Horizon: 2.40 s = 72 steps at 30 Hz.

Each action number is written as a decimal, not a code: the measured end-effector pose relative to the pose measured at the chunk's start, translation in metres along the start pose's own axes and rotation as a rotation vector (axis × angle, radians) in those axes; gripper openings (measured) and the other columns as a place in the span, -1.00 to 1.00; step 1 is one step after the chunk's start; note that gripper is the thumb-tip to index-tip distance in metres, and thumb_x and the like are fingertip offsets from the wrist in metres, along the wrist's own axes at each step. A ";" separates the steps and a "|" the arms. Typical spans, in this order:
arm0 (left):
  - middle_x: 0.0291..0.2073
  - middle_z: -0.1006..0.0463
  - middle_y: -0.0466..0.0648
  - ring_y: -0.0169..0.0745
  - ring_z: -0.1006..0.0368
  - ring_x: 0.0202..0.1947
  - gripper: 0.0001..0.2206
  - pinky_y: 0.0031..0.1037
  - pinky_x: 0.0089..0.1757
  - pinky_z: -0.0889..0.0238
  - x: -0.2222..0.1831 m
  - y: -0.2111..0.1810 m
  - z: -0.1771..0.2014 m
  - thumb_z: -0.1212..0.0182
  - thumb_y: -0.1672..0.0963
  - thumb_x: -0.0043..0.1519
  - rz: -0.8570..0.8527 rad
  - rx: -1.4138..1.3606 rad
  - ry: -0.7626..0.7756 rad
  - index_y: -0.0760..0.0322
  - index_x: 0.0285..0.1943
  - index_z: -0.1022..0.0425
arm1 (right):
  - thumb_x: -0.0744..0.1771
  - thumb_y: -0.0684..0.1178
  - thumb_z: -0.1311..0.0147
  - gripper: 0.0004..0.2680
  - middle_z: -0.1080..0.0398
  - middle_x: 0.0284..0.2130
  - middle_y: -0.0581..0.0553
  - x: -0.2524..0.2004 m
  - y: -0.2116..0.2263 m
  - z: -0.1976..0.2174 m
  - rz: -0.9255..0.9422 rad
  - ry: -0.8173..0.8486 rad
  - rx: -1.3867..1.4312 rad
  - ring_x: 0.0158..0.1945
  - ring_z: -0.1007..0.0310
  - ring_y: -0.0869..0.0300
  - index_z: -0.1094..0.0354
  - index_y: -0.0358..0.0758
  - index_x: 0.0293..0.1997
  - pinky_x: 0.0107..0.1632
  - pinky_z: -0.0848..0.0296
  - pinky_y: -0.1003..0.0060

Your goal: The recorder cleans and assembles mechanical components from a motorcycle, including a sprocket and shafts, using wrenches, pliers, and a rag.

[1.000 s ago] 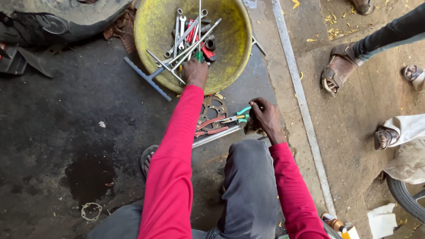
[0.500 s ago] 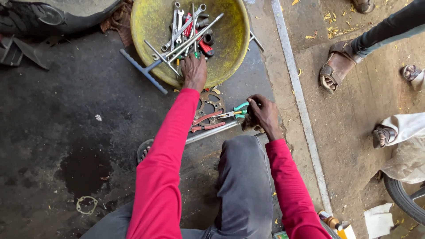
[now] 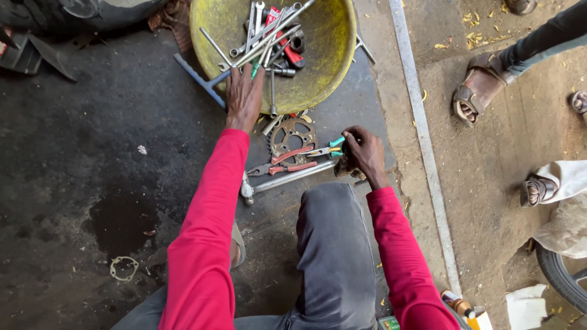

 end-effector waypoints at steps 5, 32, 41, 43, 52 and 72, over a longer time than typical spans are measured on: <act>0.05 -0.42 0.23 0.17 -0.34 0.01 -0.69 -0.10 -0.08 -0.30 0.007 -0.002 0.006 -0.18 0.30 0.24 0.000 0.033 -0.064 0.29 0.17 -0.52 | 0.37 0.09 -0.11 -0.80 -0.58 -0.33 -0.21 -0.002 0.000 -0.004 -0.039 0.024 -0.010 -0.24 -0.62 -0.01 -0.55 -0.19 -0.08 -0.13 -0.52 0.13; 0.24 -0.32 0.35 0.33 -0.25 0.19 -0.55 0.03 0.10 -0.23 0.050 0.095 0.023 -0.29 0.30 0.20 0.175 0.069 -0.141 0.50 0.31 -0.39 | 0.37 0.02 -0.14 -0.83 -0.58 -0.41 -0.12 -0.014 -0.010 0.019 -0.068 -0.024 0.089 -0.32 -0.61 0.17 -0.55 -0.24 -0.11 -0.18 -0.52 0.26; 0.07 -0.41 0.21 0.24 -0.23 0.13 -0.61 -0.02 0.08 -0.20 0.026 0.102 0.121 -0.38 0.29 0.08 0.154 0.033 -0.100 0.41 0.12 -0.49 | 0.38 0.02 -0.12 -0.83 -0.59 -0.39 -0.11 -0.016 -0.019 0.015 -0.041 -0.014 0.094 -0.30 -0.62 0.17 -0.54 -0.24 -0.10 -0.16 -0.53 0.27; 0.04 -0.43 0.17 0.22 -0.25 0.10 -0.65 -0.06 0.09 -0.20 0.017 0.102 0.130 -0.38 0.29 0.14 0.138 -0.068 -0.129 0.38 0.13 -0.52 | 0.38 0.02 -0.13 -0.83 -0.59 -0.40 -0.11 -0.017 -0.020 0.015 -0.066 -0.016 0.092 -0.31 -0.61 0.17 -0.55 -0.25 -0.10 -0.17 -0.53 0.27; 0.02 -0.45 0.13 0.05 -0.29 0.05 -0.64 -0.17 0.08 -0.21 0.004 0.039 0.086 -0.36 0.29 0.08 0.149 -0.087 -0.039 0.38 0.08 -0.48 | 0.39 0.02 -0.10 -0.82 -0.57 -0.45 -0.10 -0.014 -0.008 0.015 -0.134 0.023 0.127 -0.35 -0.60 0.19 -0.54 -0.25 -0.10 -0.20 -0.53 0.27; -0.10 -0.55 0.16 0.07 -0.33 0.04 -0.66 0.07 0.03 -0.04 -0.015 -0.006 0.021 -0.38 0.20 0.09 0.116 0.041 -0.079 0.44 0.05 -0.54 | 0.38 0.02 -0.10 -0.83 -0.57 -0.43 -0.09 -0.017 -0.016 0.020 -0.110 0.001 0.128 -0.34 -0.59 0.22 -0.54 -0.26 -0.11 -0.20 -0.50 0.29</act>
Point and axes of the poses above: each hand's wrist, its own x-axis towards the middle knuckle, its own z-axis out of the back of the hand, y = z × x, the point moved 4 cm from there along x, towards the middle knuckle
